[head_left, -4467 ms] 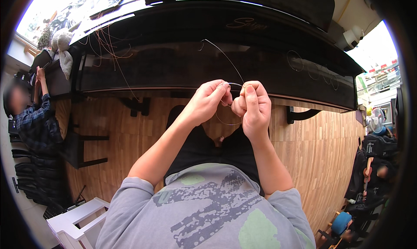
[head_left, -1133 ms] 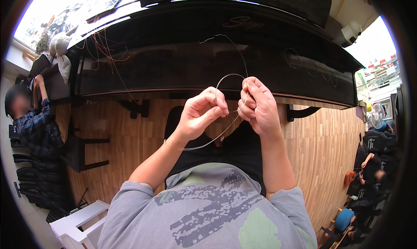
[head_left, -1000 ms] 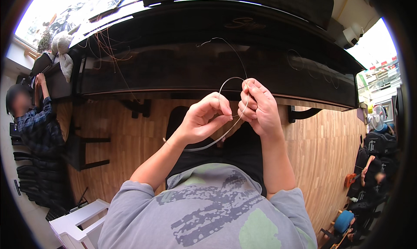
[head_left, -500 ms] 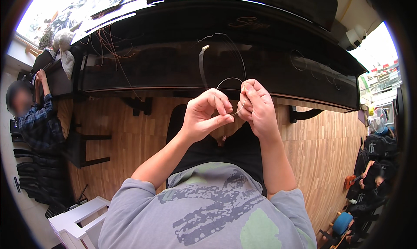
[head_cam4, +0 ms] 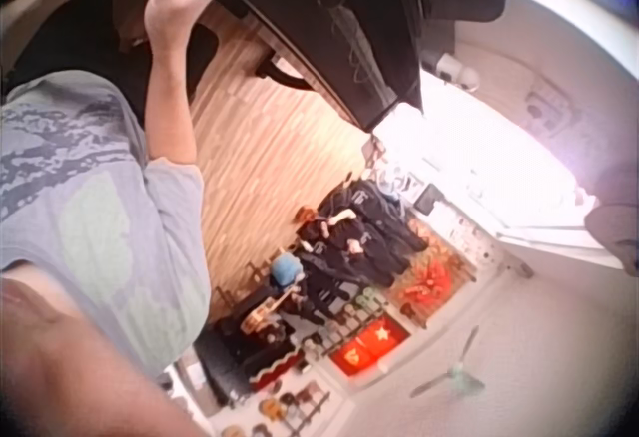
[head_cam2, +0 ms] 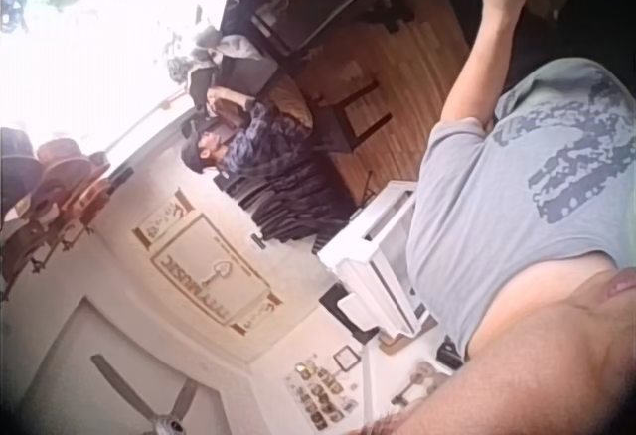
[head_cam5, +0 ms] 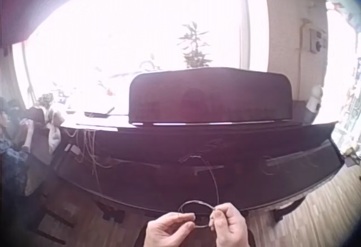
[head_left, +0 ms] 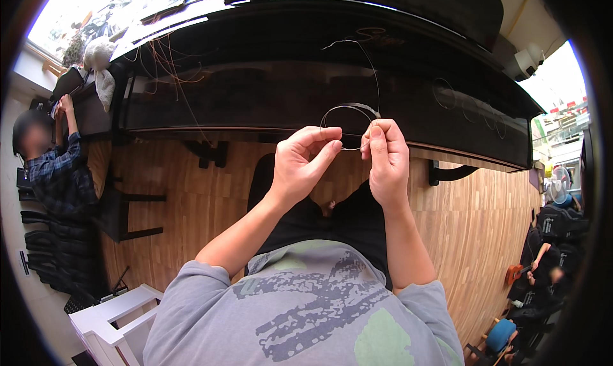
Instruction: The person holds a thin metal wire and repeatedly bends it into a circular loop, then straightens it and repeats the process. The hands manipulate the wire by hand without using tools, forming and releasing loops in a continuous cycle.
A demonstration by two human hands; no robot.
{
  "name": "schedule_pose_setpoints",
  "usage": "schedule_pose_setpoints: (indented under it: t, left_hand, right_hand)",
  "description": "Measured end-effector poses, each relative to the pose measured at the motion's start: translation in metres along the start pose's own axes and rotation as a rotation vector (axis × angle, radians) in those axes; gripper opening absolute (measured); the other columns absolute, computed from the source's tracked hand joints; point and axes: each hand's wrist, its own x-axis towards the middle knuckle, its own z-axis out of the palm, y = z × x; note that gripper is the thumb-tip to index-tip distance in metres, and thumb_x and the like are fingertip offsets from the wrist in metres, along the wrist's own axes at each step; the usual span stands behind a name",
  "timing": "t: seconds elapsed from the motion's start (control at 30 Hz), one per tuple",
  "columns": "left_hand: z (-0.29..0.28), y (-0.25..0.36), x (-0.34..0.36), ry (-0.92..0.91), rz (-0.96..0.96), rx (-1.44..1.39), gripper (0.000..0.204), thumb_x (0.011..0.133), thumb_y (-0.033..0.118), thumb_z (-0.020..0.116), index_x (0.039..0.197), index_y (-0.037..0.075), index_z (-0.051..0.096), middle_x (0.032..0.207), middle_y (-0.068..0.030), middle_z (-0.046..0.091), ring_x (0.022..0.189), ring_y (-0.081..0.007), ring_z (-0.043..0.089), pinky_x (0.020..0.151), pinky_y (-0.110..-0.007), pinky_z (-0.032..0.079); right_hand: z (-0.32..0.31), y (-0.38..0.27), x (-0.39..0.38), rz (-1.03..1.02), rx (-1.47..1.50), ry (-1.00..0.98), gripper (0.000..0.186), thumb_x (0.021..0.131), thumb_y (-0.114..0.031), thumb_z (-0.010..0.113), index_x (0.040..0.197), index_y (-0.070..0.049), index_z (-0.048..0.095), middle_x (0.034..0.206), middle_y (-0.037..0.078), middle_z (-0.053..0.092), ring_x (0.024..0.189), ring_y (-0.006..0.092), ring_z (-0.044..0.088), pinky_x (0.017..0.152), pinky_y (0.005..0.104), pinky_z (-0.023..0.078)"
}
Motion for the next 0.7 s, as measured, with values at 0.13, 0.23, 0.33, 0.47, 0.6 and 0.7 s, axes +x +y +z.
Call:
schedule_pose_setpoints:
  t: [0.13,0.23,0.33,0.47,0.6,0.7]
  left_hand:
    - [-0.006,0.007,0.003,-0.109,-0.096,0.28,0.027,0.088,0.005,0.066,0.114,-0.002,0.064,0.095,-0.0053,0.066,0.084,-0.0079,0.062,0.074,-0.021,0.051]
    - [-0.011,0.015,0.006,-0.225,-0.324,0.313,0.03,0.089,0.005,0.063,0.118,-0.003,0.061,0.099,-0.0053,0.065,0.089,-0.0082,0.061,0.08,-0.022,0.05]
    - [-0.012,0.0,0.003,-0.136,-0.18,0.046,0.032,0.09,0.004,0.061,0.121,-0.002,0.059,0.101,-0.0051,0.065,0.091,-0.0095,0.061,0.082,-0.022,0.05]
    - [-0.003,0.004,0.003,0.022,0.007,-0.097,0.03,0.093,0.005,0.06,0.122,-0.002,0.059,0.104,-0.0073,0.067,0.095,-0.0125,0.063,0.085,-0.025,0.05]
    - [0.0,-0.002,0.0,0.109,0.113,-0.195,0.023,0.089,-0.001,0.063,0.112,-0.004,0.061,0.102,-0.0109,0.068,0.093,-0.0158,0.066,0.084,-0.028,0.053]
    - [0.007,0.003,0.001,0.155,0.183,-0.335,0.022,0.087,-0.006,0.063,0.109,-0.004,0.061,0.099,-0.0124,0.068,0.09,-0.0177,0.067,0.084,-0.03,0.055]
  right_hand:
    - [0.0,-0.002,-0.002,-0.056,-0.064,-0.058,0.013,0.101,-0.013,0.045,0.095,-0.004,0.052,0.078,0.0,0.055,0.075,0.0067,0.052,0.071,0.0213,0.044]
    - [0.0,0.002,-0.004,-0.083,-0.074,-0.065,0.013,0.101,-0.012,0.044,0.094,-0.003,0.052,0.078,0.001,0.056,0.075,0.0069,0.053,0.07,0.021,0.044]
    - [0.0,0.002,-0.003,-0.079,-0.012,-0.042,0.014,0.101,-0.012,0.044,0.094,-0.003,0.052,0.079,0.002,0.056,0.075,0.0074,0.054,0.07,0.0218,0.045]
    - [-0.002,0.003,0.0,-0.032,0.033,0.042,0.015,0.101,-0.014,0.044,0.094,-0.003,0.052,0.076,0.003,0.058,0.072,0.0086,0.057,0.069,0.023,0.047]
    - [0.002,0.002,0.001,0.127,0.206,0.103,0.018,0.102,-0.017,0.043,0.094,-0.005,0.052,0.073,0.004,0.06,0.066,0.0107,0.059,0.066,0.0241,0.049]
    - [0.004,0.004,0.0,0.249,0.353,0.113,0.019,0.103,-0.018,0.042,0.094,-0.006,0.052,0.073,0.004,0.061,0.063,0.0125,0.061,0.062,0.0252,0.051]
